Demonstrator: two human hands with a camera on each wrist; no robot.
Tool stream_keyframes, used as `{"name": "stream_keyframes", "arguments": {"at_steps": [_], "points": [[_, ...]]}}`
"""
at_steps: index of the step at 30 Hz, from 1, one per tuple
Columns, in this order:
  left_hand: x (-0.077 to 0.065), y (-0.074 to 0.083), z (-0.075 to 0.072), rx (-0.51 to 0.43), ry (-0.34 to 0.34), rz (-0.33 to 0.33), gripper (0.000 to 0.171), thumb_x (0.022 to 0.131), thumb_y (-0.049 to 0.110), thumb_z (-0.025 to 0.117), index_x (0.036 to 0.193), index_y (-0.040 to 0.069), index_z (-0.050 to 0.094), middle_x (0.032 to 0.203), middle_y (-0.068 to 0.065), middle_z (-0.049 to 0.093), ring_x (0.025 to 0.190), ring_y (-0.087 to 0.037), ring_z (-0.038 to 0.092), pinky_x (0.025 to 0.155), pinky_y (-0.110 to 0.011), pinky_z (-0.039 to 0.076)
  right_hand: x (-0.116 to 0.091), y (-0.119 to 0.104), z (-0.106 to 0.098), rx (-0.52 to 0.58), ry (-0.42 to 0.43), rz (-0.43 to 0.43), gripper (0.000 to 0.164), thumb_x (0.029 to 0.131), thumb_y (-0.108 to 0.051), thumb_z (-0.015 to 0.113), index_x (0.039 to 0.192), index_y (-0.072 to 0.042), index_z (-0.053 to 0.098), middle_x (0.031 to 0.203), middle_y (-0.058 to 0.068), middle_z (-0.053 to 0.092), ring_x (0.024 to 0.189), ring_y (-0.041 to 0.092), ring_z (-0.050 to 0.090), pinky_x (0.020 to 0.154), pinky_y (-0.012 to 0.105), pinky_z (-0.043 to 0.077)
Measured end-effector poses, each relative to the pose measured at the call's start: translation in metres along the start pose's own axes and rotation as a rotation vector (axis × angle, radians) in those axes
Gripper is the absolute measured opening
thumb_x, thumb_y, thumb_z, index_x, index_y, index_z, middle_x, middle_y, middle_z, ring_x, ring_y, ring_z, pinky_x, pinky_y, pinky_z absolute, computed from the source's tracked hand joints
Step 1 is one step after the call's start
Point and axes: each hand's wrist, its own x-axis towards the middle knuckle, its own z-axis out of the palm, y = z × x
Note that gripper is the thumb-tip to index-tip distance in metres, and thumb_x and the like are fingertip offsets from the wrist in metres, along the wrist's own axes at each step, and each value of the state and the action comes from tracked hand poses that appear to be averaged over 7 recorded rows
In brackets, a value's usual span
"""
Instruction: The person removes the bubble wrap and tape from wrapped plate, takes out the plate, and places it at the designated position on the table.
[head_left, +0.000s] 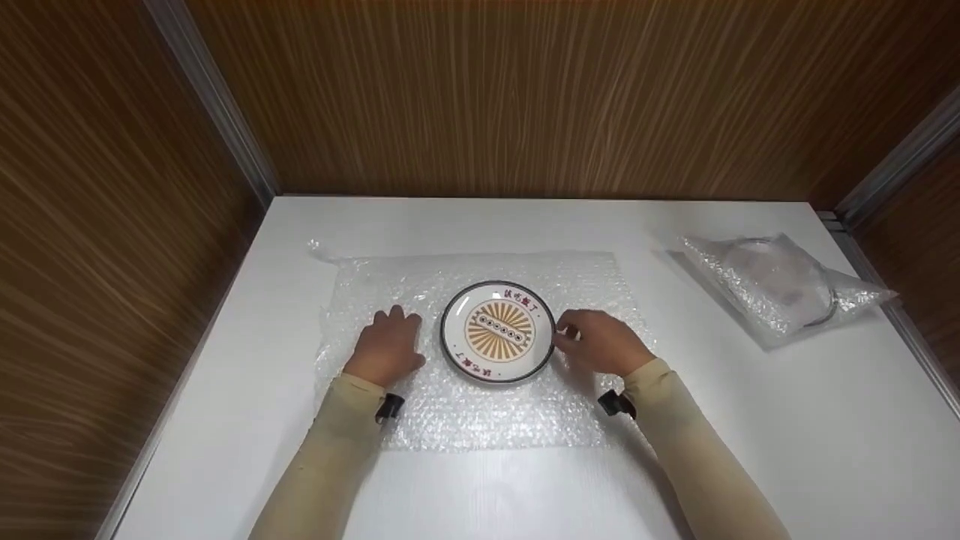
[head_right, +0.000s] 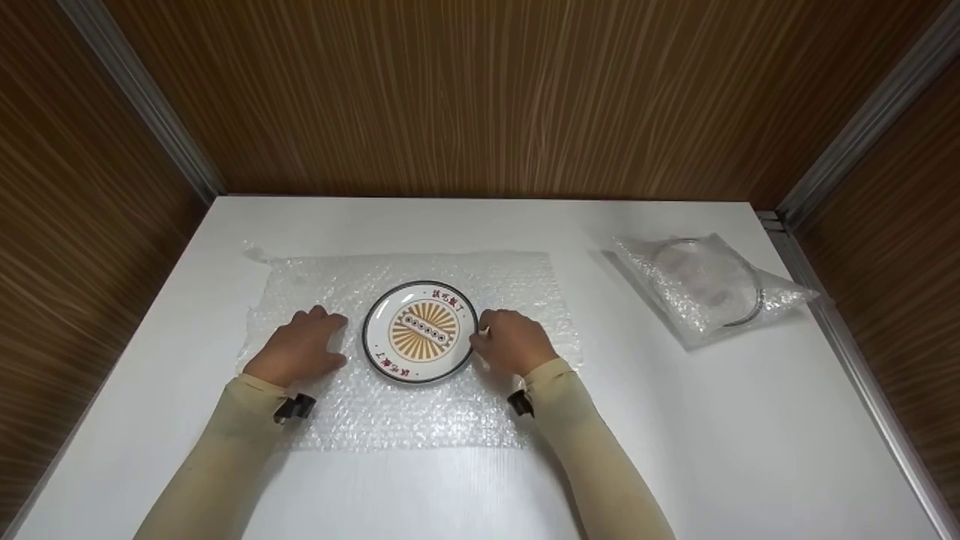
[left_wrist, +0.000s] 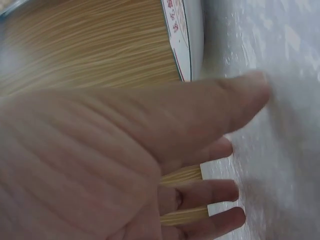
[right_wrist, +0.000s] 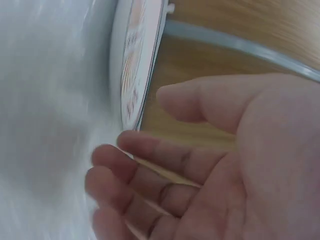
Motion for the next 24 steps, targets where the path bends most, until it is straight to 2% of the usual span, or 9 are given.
{"name": "stream_keyframes", "arguments": {"at_steps": [4, 7, 11, 14, 16, 18, 24], "points": [[-0.002, 0.002, 0.0, -0.006, 0.019, 0.008, 0.039, 0.084, 0.013, 0.078, 0.116, -0.004, 0.063, 0.113, -0.025, 0.055, 0.101, -0.042, 0.054, 0.079, -0.055, 0.052, 0.001, -0.004, 0.005, 0.043, -0.036, 0.101, 0.021, 0.099, -0.029, 0.065, 0.1, -0.009, 0.072, 0.086, 0.005, 0.07, 0.075, 0.02, 0.063, 0.074, 0.044, 0.053], [-0.001, 0.002, 0.001, 0.002, 0.032, 0.015, 0.038, 0.086, 0.014, 0.075, 0.117, -0.005, 0.063, 0.114, -0.025, 0.056, 0.1, -0.043, 0.054, 0.079, -0.055, 0.052, 0.004, -0.002, 0.009, 0.119, -0.078, 0.166, 0.026, 0.1, -0.033, 0.062, 0.093, -0.01, 0.071, 0.08, 0.002, 0.067, 0.07, 0.017, 0.059, 0.069, 0.037, 0.05], [0.001, 0.0, 0.005, 0.017, 0.035, -0.004, 0.039, 0.086, 0.017, 0.078, 0.116, -0.004, 0.064, 0.115, -0.025, 0.056, 0.102, -0.043, 0.054, 0.08, -0.055, 0.052, 0.008, 0.007, 0.017, 0.362, -0.154, 0.241, 0.033, 0.101, -0.036, 0.06, 0.089, -0.007, 0.07, 0.071, 0.0, 0.063, 0.06, 0.012, 0.055, 0.058, 0.027, 0.045], [0.003, 0.002, 0.005, 0.027, 0.025, -0.01, 0.042, 0.086, 0.019, 0.081, 0.117, -0.004, 0.064, 0.116, -0.026, 0.057, 0.103, -0.043, 0.055, 0.081, -0.055, 0.053, 0.01, 0.014, 0.023, 0.592, -0.2, 0.309, 0.036, 0.102, -0.035, 0.06, 0.089, -0.003, 0.07, 0.068, 0.002, 0.065, 0.053, 0.01, 0.058, 0.05, 0.024, 0.045], [0.003, 0.004, 0.004, 0.031, 0.01, -0.003, 0.042, 0.087, 0.019, 0.081, 0.117, -0.005, 0.064, 0.119, -0.027, 0.056, 0.104, -0.043, 0.055, 0.081, -0.054, 0.053, 0.011, 0.017, 0.027, 0.693, -0.216, 0.345, 0.034, 0.102, -0.032, 0.059, 0.089, -0.002, 0.068, 0.069, 0.004, 0.068, 0.051, 0.011, 0.062, 0.047, 0.023, 0.046], [0.003, 0.006, 0.004, 0.036, -0.002, 0.007, 0.04, 0.088, 0.018, 0.081, 0.116, -0.006, 0.064, 0.121, -0.028, 0.056, 0.103, -0.043, 0.055, 0.08, -0.054, 0.054, 0.012, 0.018, 0.03, 0.747, -0.213, 0.363, 0.032, 0.103, -0.029, 0.058, 0.091, -0.001, 0.068, 0.07, 0.006, 0.07, 0.051, 0.013, 0.065, 0.045, 0.023, 0.048], [0.002, 0.007, 0.005, 0.067, 0.018, 0.01, 0.037, 0.087, 0.018, 0.082, 0.111, -0.004, 0.065, 0.116, -0.027, 0.057, 0.1, -0.042, 0.056, 0.077, -0.053, 0.055, 0.016, 0.017, 0.034, 0.733, -0.178, 0.347, 0.028, 0.102, -0.025, 0.059, 0.09, 0.0, 0.068, 0.069, 0.007, 0.07, 0.05, 0.013, 0.064, 0.045, 0.024, 0.049]]}}
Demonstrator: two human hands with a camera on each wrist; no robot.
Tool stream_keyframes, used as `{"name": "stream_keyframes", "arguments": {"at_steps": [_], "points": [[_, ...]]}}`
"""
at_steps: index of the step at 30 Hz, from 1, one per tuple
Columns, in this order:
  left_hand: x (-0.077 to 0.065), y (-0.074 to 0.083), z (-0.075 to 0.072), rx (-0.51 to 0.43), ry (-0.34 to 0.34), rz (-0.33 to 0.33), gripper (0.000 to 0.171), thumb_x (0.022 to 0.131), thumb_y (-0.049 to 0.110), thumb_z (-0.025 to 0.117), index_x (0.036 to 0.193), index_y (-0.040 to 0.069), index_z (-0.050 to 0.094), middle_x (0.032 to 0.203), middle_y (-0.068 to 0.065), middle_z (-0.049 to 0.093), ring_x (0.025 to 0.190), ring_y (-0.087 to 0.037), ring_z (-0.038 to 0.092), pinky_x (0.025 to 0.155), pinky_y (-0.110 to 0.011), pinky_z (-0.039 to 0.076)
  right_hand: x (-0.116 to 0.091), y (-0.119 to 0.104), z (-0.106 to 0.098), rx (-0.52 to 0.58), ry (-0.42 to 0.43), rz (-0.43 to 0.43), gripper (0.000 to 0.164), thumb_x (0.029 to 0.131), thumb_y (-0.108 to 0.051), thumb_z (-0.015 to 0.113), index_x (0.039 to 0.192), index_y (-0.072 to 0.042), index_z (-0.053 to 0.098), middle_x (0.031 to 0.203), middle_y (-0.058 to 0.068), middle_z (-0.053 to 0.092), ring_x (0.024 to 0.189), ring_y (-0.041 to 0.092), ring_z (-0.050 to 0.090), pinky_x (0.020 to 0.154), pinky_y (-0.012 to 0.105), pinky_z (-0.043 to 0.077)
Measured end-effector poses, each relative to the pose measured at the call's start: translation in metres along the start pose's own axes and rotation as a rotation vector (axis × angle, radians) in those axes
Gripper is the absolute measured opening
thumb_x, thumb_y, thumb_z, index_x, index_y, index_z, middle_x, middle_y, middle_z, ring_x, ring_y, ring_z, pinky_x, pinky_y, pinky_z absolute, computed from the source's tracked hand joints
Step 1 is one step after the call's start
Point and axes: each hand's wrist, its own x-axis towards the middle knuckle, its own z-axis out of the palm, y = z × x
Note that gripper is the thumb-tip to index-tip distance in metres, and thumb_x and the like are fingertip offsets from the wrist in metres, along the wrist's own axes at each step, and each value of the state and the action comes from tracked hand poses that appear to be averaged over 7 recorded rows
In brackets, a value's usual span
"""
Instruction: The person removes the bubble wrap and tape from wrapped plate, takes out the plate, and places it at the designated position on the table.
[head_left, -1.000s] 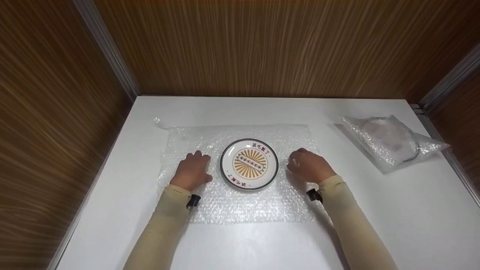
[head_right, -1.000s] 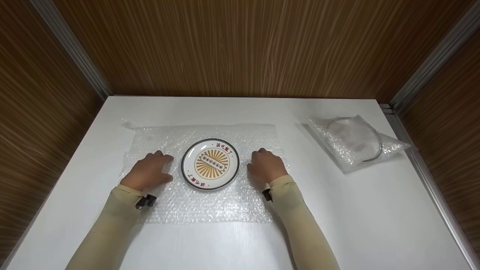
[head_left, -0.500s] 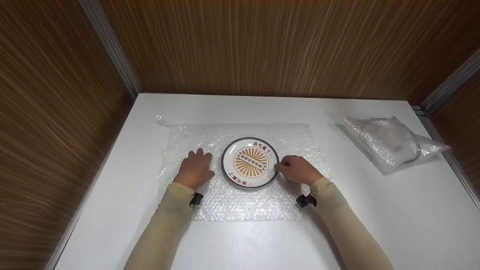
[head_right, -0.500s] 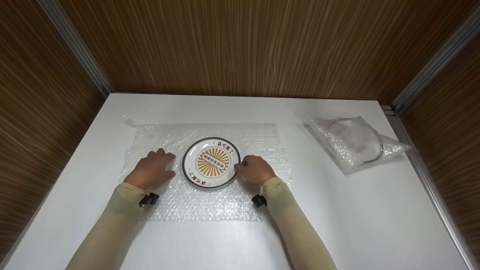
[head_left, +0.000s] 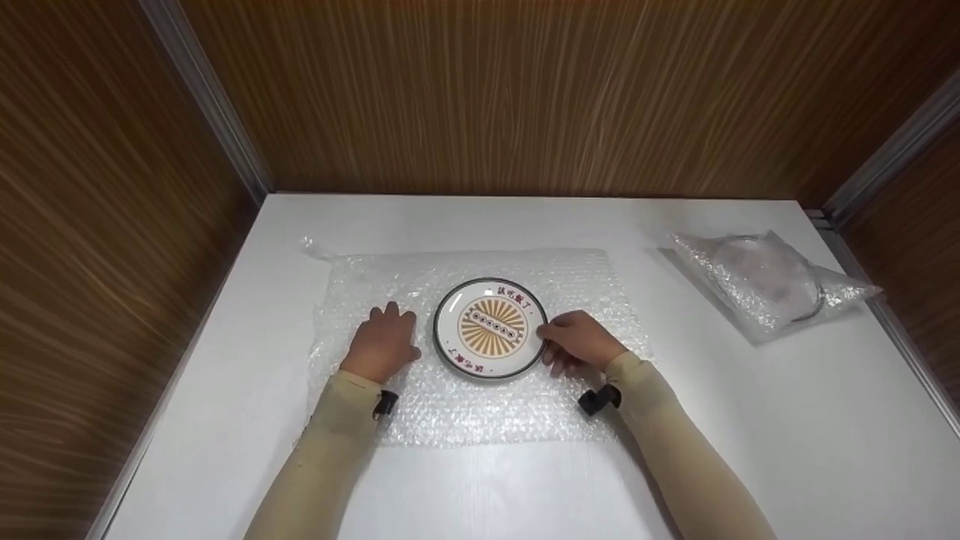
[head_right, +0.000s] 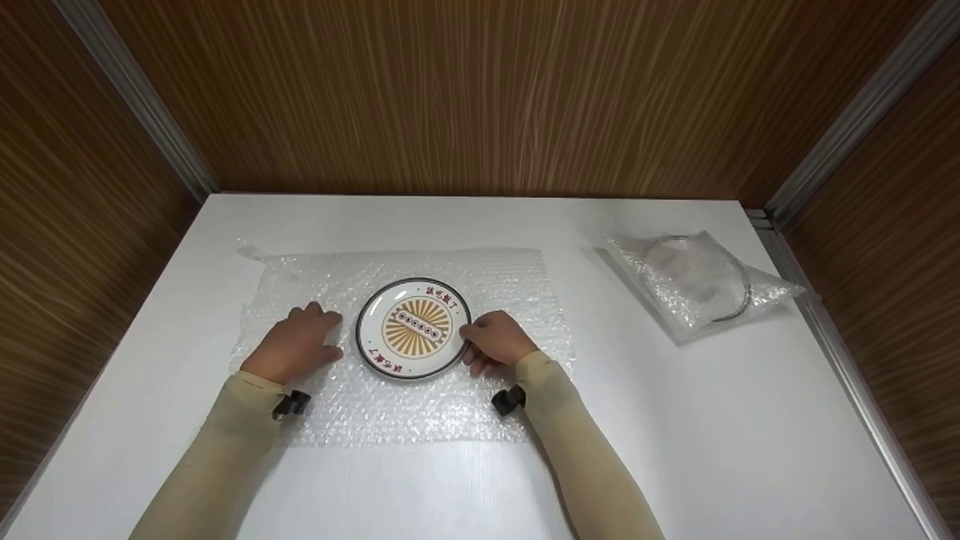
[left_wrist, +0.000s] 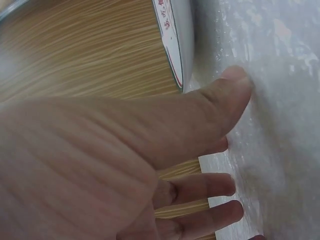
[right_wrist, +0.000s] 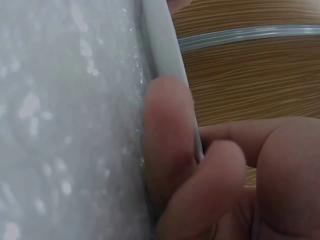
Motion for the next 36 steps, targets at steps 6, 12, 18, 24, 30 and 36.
{"name": "stream_keyframes", "arguments": {"at_steps": [6, 12, 18, 24, 30, 36], "points": [[-0.001, -0.005, 0.004, 0.04, 0.01, 0.032, 0.033, 0.09, 0.018, 0.08, 0.109, -0.004, 0.064, 0.115, -0.026, 0.057, 0.099, -0.043, 0.057, 0.075, -0.053, 0.056, 0.006, -0.001, 0.003, 0.018, -0.02, 0.001, 0.026, 0.101, -0.024, 0.059, 0.09, -0.001, 0.067, 0.068, 0.006, 0.068, 0.049, 0.012, 0.062, 0.043, 0.022, 0.046], [-0.002, -0.008, 0.001, 0.019, 0.004, 0.037, 0.033, 0.093, 0.017, 0.076, 0.115, -0.005, 0.065, 0.12, -0.028, 0.056, 0.102, -0.044, 0.057, 0.077, -0.055, 0.055, 0.014, -0.003, 0.001, 0.002, -0.036, -0.025, 0.026, 0.101, -0.024, 0.061, 0.094, -0.001, 0.068, 0.07, 0.007, 0.069, 0.048, 0.012, 0.061, 0.042, 0.023, 0.046], [0.0, -0.014, -0.005, -0.007, 0.002, 0.063, 0.034, 0.092, 0.016, 0.073, 0.117, -0.005, 0.067, 0.117, -0.028, 0.057, 0.1, -0.044, 0.056, 0.077, -0.056, 0.054, 0.013, -0.002, -0.002, -0.012, -0.01, -0.113, 0.023, 0.102, -0.022, 0.061, 0.093, -0.002, 0.068, 0.076, 0.007, 0.07, 0.055, 0.015, 0.066, 0.049, 0.023, 0.05], [0.008, -0.011, -0.006, -0.022, -0.002, 0.056, 0.038, 0.09, 0.018, 0.075, 0.119, -0.004, 0.067, 0.116, -0.026, 0.057, 0.1, -0.043, 0.056, 0.079, -0.055, 0.054, -0.002, 0.005, -0.021, -0.089, 0.11, -0.32, 0.017, 0.103, -0.012, 0.06, 0.098, 0.002, 0.066, 0.08, 0.006, 0.066, 0.068, 0.016, 0.067, 0.064, 0.03, 0.059], [0.014, -0.003, -0.001, -0.032, -0.015, 0.043, 0.034, 0.089, 0.019, 0.077, 0.114, -0.002, 0.069, 0.117, -0.024, 0.057, 0.099, -0.04, 0.056, 0.078, -0.053, 0.054, -0.04, 0.02, -0.055, -0.159, 0.248, -0.444, 0.014, 0.106, -0.011, 0.056, 0.107, 0.0, 0.066, 0.078, 0.007, 0.065, 0.063, 0.018, 0.062, 0.057, 0.029, 0.056], [0.02, 0.006, -0.002, -0.041, -0.022, 0.05, 0.038, 0.089, 0.022, 0.08, 0.117, -0.001, 0.071, 0.12, -0.023, 0.058, 0.101, -0.039, 0.057, 0.081, -0.052, 0.054, -0.081, 0.047, -0.102, -0.262, 0.562, -0.662, 0.017, 0.104, 0.001, 0.056, 0.112, 0.002, 0.071, 0.088, 0.012, 0.07, 0.078, 0.005, 0.063, 0.074, 0.016, 0.049]]}}
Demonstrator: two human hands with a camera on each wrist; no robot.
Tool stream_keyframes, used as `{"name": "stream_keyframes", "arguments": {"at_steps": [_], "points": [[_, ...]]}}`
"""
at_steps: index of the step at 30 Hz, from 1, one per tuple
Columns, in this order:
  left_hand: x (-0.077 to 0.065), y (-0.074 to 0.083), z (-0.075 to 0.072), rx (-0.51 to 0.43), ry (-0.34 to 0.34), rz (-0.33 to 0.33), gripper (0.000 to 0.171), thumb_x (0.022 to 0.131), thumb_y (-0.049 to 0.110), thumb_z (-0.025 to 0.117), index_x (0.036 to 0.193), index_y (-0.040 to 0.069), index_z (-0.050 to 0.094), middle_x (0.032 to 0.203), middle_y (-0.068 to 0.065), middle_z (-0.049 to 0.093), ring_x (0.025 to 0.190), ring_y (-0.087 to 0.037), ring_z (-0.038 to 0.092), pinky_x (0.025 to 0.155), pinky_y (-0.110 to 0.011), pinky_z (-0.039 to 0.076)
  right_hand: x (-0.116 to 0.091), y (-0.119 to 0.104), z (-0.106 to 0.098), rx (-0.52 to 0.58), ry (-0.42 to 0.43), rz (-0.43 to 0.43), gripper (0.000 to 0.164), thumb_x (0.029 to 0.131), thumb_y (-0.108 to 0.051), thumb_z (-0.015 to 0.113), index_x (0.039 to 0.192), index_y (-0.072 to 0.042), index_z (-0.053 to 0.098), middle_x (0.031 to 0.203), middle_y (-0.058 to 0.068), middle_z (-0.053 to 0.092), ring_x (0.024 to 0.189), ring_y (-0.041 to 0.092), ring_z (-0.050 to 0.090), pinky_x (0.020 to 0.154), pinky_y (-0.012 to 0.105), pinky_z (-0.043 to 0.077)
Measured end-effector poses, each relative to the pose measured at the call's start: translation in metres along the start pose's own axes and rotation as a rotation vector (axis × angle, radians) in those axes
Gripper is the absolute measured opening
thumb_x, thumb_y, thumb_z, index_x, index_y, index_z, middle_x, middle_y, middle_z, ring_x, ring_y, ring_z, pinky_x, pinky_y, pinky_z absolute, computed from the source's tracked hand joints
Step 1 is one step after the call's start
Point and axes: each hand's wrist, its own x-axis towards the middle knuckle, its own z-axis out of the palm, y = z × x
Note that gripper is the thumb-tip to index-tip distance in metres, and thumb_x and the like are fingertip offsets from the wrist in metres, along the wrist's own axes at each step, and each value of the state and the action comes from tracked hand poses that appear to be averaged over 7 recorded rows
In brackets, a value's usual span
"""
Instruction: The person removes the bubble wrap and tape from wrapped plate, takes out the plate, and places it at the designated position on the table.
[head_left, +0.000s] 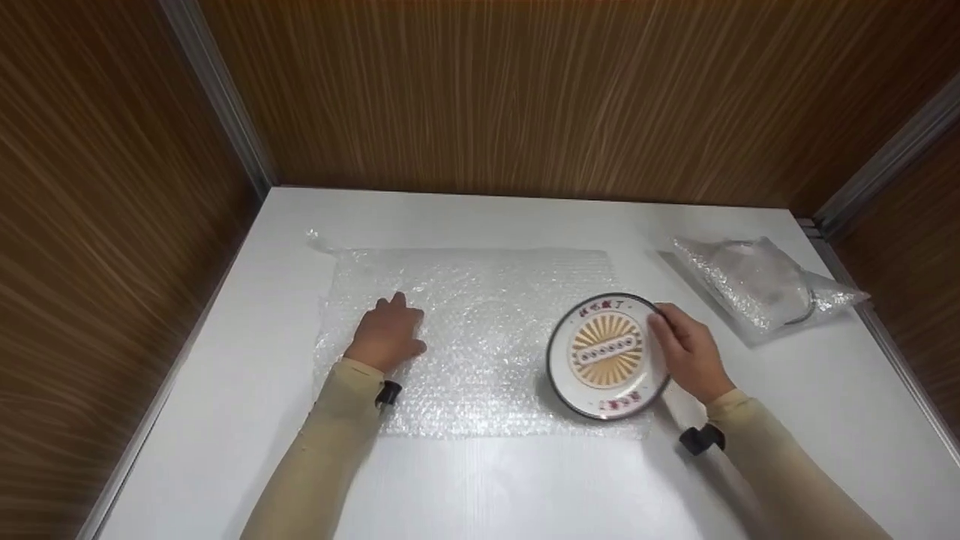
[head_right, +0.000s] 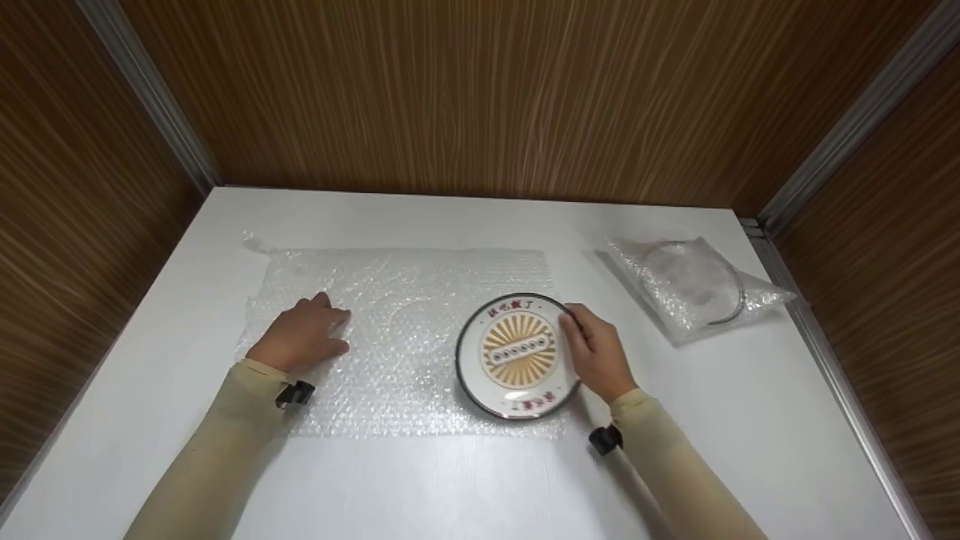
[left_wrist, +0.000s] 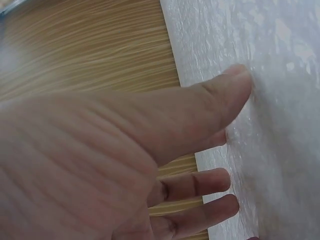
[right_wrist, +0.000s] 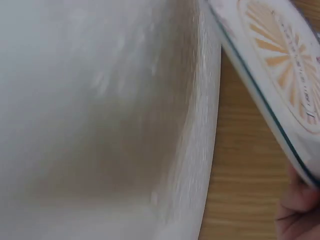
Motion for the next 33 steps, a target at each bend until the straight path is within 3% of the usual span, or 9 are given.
{"name": "stream_keyframes", "arguments": {"at_steps": [3, 6, 12, 14, 16, 19, 28, 31, 33], "points": [[0.001, 0.003, 0.0, 0.027, 0.004, 0.016, 0.036, 0.089, 0.021, 0.08, 0.115, -0.001, 0.071, 0.116, -0.023, 0.059, 0.101, -0.04, 0.058, 0.081, -0.052, 0.054, -0.009, 0.011, -0.031, -0.112, 0.026, -0.019, 0.017, 0.103, 0.001, 0.055, 0.111, 0.004, 0.07, 0.099, 0.016, 0.072, 0.096, -0.01, 0.057, 0.088, 0.008, 0.041], [0.002, 0.005, 0.0, 0.036, -0.005, 0.012, 0.035, 0.09, 0.021, 0.079, 0.114, -0.002, 0.07, 0.115, -0.023, 0.059, 0.103, -0.041, 0.057, 0.082, -0.052, 0.054, -0.018, 0.022, -0.065, -0.191, -0.021, 0.011, 0.019, 0.105, -0.003, 0.055, 0.115, 0.005, 0.069, 0.108, 0.022, 0.072, 0.105, -0.017, 0.053, 0.093, 0.003, 0.036], [0.003, 0.006, 0.0, 0.032, -0.012, 0.0, 0.032, 0.09, 0.02, 0.078, 0.112, -0.001, 0.069, 0.116, -0.023, 0.058, 0.104, -0.041, 0.056, 0.083, -0.053, 0.054, -0.036, 0.042, -0.129, -0.316, -0.15, 0.196, 0.032, 0.111, -0.025, 0.049, 0.127, -0.003, 0.066, 0.126, 0.025, 0.066, 0.115, -0.019, 0.043, 0.093, 0.002, 0.031], [0.003, 0.006, 0.0, 0.028, -0.014, 0.004, 0.033, 0.091, 0.021, 0.077, 0.113, -0.002, 0.069, 0.117, -0.023, 0.058, 0.105, -0.041, 0.056, 0.083, -0.053, 0.055, -0.04, 0.049, -0.145, -0.35, -0.186, 0.264, 0.038, 0.112, -0.032, 0.046, 0.132, -0.005, 0.063, 0.132, 0.025, 0.063, 0.126, -0.003, 0.05, 0.101, 0.012, 0.036], [0.003, 0.006, 0.001, 0.027, -0.014, 0.01, 0.034, 0.091, 0.021, 0.076, 0.114, -0.002, 0.069, 0.117, -0.024, 0.058, 0.104, -0.041, 0.056, 0.083, -0.053, 0.055, -0.044, 0.055, -0.158, -0.365, -0.211, 0.313, 0.043, 0.112, -0.035, 0.044, 0.136, -0.004, 0.061, 0.137, 0.029, 0.059, 0.137, 0.024, 0.052, 0.112, 0.032, 0.039], [0.002, 0.006, 0.001, 0.027, -0.009, 0.014, 0.033, 0.091, 0.02, 0.076, 0.113, -0.002, 0.069, 0.115, -0.023, 0.058, 0.102, -0.04, 0.057, 0.081, -0.053, 0.055, -0.047, 0.062, -0.17, -0.39, -0.245, 0.349, 0.047, 0.112, -0.036, 0.042, 0.139, 0.0, 0.058, 0.139, 0.032, 0.056, 0.134, 0.058, 0.043, 0.111, 0.062, 0.036], [-0.006, 0.001, 0.002, 0.01, -0.015, 0.024, 0.032, 0.09, 0.02, 0.076, 0.111, -0.002, 0.068, 0.113, -0.022, 0.057, 0.098, -0.038, 0.055, 0.079, -0.051, 0.054, -0.049, 0.071, -0.188, -0.413, -0.382, 0.408, 0.056, 0.112, -0.037, 0.041, 0.143, 0.009, 0.051, 0.143, 0.041, 0.047, 0.134, 0.067, 0.034, 0.104, 0.076, 0.03], [-0.011, -0.003, 0.001, 0.011, -0.009, 0.005, 0.032, 0.089, 0.02, 0.076, 0.111, -0.001, 0.067, 0.112, -0.022, 0.057, 0.097, -0.038, 0.055, 0.079, -0.051, 0.054, -0.043, 0.075, -0.187, -0.423, -0.424, 0.396, 0.057, 0.112, -0.036, 0.041, 0.143, 0.011, 0.05, 0.143, 0.042, 0.046, 0.135, 0.066, 0.034, 0.105, 0.074, 0.031], [-0.013, -0.004, -0.001, 0.01, -0.002, -0.001, 0.031, 0.089, 0.021, 0.077, 0.109, -0.001, 0.067, 0.111, -0.021, 0.057, 0.097, -0.038, 0.055, 0.079, -0.052, 0.053, -0.039, 0.077, -0.186, -0.438, -0.431, 0.368, 0.053, 0.112, -0.034, 0.043, 0.141, 0.008, 0.054, 0.141, 0.04, 0.051, 0.134, 0.064, 0.039, 0.109, 0.063, 0.038]]}}
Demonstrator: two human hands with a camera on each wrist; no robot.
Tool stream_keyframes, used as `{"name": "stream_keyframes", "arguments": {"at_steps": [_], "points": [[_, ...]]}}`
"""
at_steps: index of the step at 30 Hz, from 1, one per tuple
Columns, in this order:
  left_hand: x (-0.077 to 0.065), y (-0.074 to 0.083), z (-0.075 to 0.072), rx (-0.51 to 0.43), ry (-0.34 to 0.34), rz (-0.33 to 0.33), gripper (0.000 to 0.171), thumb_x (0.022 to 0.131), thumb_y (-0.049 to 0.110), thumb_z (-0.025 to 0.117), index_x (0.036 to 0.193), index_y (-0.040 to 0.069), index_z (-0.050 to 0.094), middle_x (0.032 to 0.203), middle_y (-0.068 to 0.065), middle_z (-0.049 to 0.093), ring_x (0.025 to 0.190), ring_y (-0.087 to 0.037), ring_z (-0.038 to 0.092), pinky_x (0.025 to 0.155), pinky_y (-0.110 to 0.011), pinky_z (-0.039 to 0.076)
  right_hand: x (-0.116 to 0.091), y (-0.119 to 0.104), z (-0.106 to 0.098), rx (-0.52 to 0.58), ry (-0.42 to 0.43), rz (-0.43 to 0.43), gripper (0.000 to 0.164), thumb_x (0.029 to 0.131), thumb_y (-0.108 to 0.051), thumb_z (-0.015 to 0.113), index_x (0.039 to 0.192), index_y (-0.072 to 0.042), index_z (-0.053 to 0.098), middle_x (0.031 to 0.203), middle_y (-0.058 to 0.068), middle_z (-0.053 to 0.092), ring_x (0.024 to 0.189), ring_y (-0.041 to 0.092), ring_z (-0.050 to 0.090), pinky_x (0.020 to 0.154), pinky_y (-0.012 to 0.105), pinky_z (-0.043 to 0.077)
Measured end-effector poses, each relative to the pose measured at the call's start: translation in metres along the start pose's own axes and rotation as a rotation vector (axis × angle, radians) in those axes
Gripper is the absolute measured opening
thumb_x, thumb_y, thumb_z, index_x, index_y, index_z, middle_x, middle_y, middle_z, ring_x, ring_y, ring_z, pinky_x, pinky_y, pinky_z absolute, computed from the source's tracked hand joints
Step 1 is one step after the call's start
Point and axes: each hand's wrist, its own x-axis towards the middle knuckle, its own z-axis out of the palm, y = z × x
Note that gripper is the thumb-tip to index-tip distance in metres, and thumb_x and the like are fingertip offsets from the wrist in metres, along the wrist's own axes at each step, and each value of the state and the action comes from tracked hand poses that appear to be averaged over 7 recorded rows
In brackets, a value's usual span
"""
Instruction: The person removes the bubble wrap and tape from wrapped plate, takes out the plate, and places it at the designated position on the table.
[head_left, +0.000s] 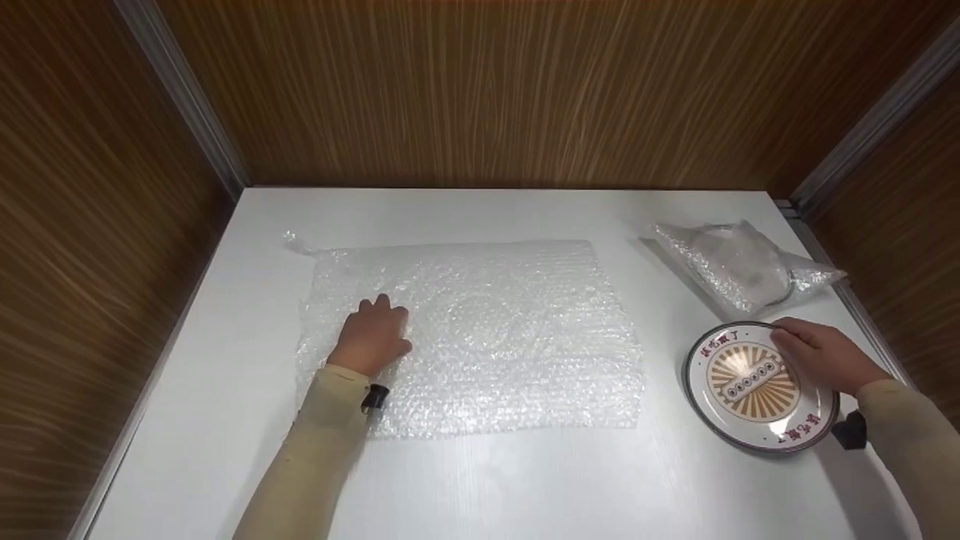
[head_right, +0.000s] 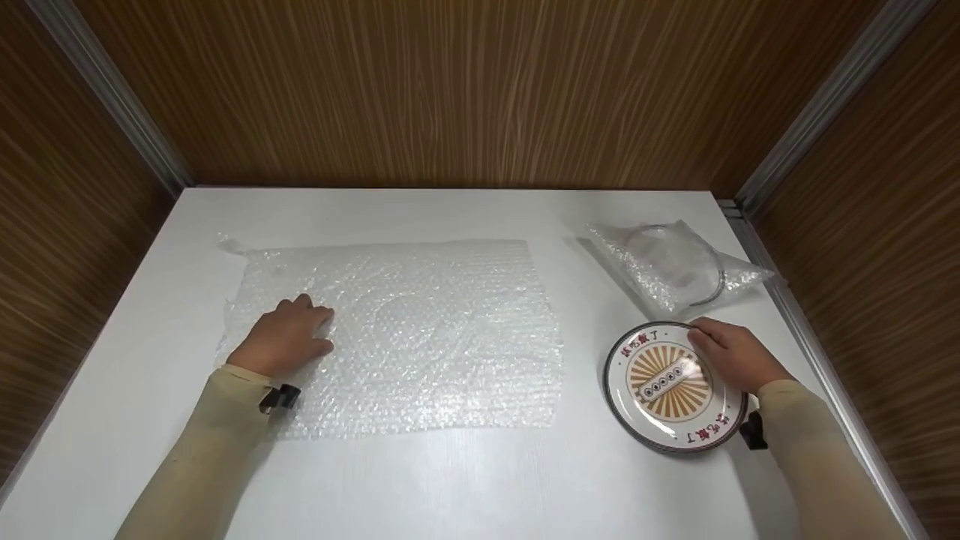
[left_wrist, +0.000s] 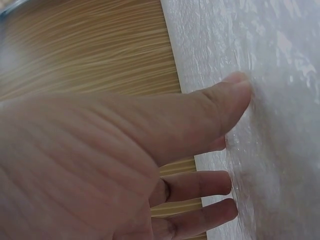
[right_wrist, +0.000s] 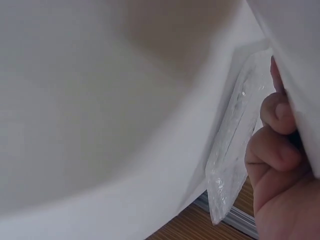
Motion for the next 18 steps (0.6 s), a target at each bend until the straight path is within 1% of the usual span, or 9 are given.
{"name": "stream_keyframes", "arguments": {"at_steps": [1, 3, 5, 7, 10, 12, 14, 15, 18], "points": [[-0.001, -0.001, -0.001, -0.001, 0.003, 0.0, 0.031, 0.089, 0.021, 0.077, 0.108, -0.001, 0.067, 0.111, -0.021, 0.057, 0.097, -0.038, 0.055, 0.08, -0.052, 0.053, 0.001, 0.0, 0.0, -0.016, 0.009, -0.015, 0.049, 0.111, -0.033, 0.045, 0.139, 0.006, 0.057, 0.139, 0.038, 0.054, 0.133, 0.062, 0.042, 0.109, 0.054, 0.041], [-0.002, -0.001, -0.002, -0.002, 0.004, 0.0, 0.032, 0.089, 0.022, 0.077, 0.108, -0.001, 0.066, 0.111, -0.021, 0.057, 0.098, -0.038, 0.055, 0.08, -0.052, 0.053, 0.003, 0.0, -0.001, -0.041, 0.013, -0.038, 0.044, 0.111, -0.03, 0.046, 0.135, 0.003, 0.062, 0.134, 0.034, 0.06, 0.13, 0.059, 0.047, 0.103, 0.044, 0.045], [-0.002, -0.002, -0.003, -0.005, 0.006, -0.001, 0.033, 0.089, 0.022, 0.077, 0.109, -0.001, 0.066, 0.111, -0.021, 0.057, 0.098, -0.039, 0.055, 0.08, -0.052, 0.053, 0.005, 0.001, -0.002, -0.051, -0.01, -0.046, 0.041, 0.111, -0.029, 0.045, 0.132, 0.002, 0.063, 0.131, 0.032, 0.063, 0.128, 0.057, 0.05, 0.101, 0.044, 0.045], [-0.002, -0.002, -0.003, -0.002, 0.007, -0.003, 0.034, 0.089, 0.022, 0.078, 0.111, -0.001, 0.066, 0.112, -0.021, 0.057, 0.098, -0.039, 0.055, 0.081, -0.053, 0.053, 0.007, 0.003, -0.003, -0.048, -0.056, -0.035, 0.04, 0.112, -0.029, 0.044, 0.13, 0.002, 0.063, 0.129, 0.031, 0.063, 0.127, 0.057, 0.051, 0.102, 0.054, 0.045], [-0.001, -0.002, -0.001, 0.001, 0.009, 0.0, 0.036, 0.089, 0.023, 0.077, 0.112, -0.002, 0.066, 0.112, -0.022, 0.057, 0.098, -0.039, 0.055, 0.08, -0.053, 0.053, 0.01, 0.005, -0.004, -0.04, -0.14, 0.012, 0.044, 0.113, -0.031, 0.041, 0.134, 0.004, 0.059, 0.132, 0.033, 0.06, 0.128, 0.059, 0.048, 0.101, 0.071, 0.039], [0.0, -0.003, 0.0, 0.004, 0.008, 0.0, 0.036, 0.088, 0.023, 0.077, 0.112, -0.002, 0.067, 0.113, -0.022, 0.057, 0.099, -0.039, 0.055, 0.08, -0.053, 0.053, 0.011, 0.007, -0.005, -0.048, -0.18, 0.044, 0.047, 0.113, -0.033, 0.041, 0.136, 0.004, 0.057, 0.134, 0.034, 0.058, 0.13, 0.06, 0.046, 0.101, 0.072, 0.039], [0.0, -0.003, 0.0, 0.005, 0.009, 0.001, 0.036, 0.088, 0.022, 0.077, 0.112, -0.002, 0.067, 0.113, -0.022, 0.057, 0.099, -0.039, 0.056, 0.08, -0.053, 0.053, 0.011, 0.007, -0.006, -0.068, -0.201, 0.055, 0.048, 0.112, -0.034, 0.043, 0.137, 0.004, 0.057, 0.134, 0.033, 0.058, 0.129, 0.06, 0.046, 0.099, 0.07, 0.042], [0.0, -0.003, 0.0, 0.005, 0.009, 0.0, 0.036, 0.088, 0.022, 0.077, 0.112, -0.002, 0.067, 0.113, -0.022, 0.058, 0.099, -0.039, 0.056, 0.08, -0.053, 0.053, 0.012, 0.007, -0.006, -0.084, -0.206, 0.059, 0.047, 0.112, -0.035, 0.044, 0.136, 0.003, 0.058, 0.131, 0.031, 0.061, 0.125, 0.057, 0.051, 0.097, 0.066, 0.045], [0.001, -0.002, -0.002, 0.008, 0.01, -0.001, 0.036, 0.088, 0.021, 0.077, 0.113, -0.003, 0.067, 0.113, -0.023, 0.058, 0.099, -0.039, 0.056, 0.08, -0.053, 0.053, 0.014, 0.008, -0.007, -0.122, -0.203, 0.054, 0.038, 0.11, -0.03, 0.05, 0.13, 0.0, 0.062, 0.117, 0.022, 0.067, 0.109, 0.043, 0.062, 0.085, 0.05, 0.051]]}}
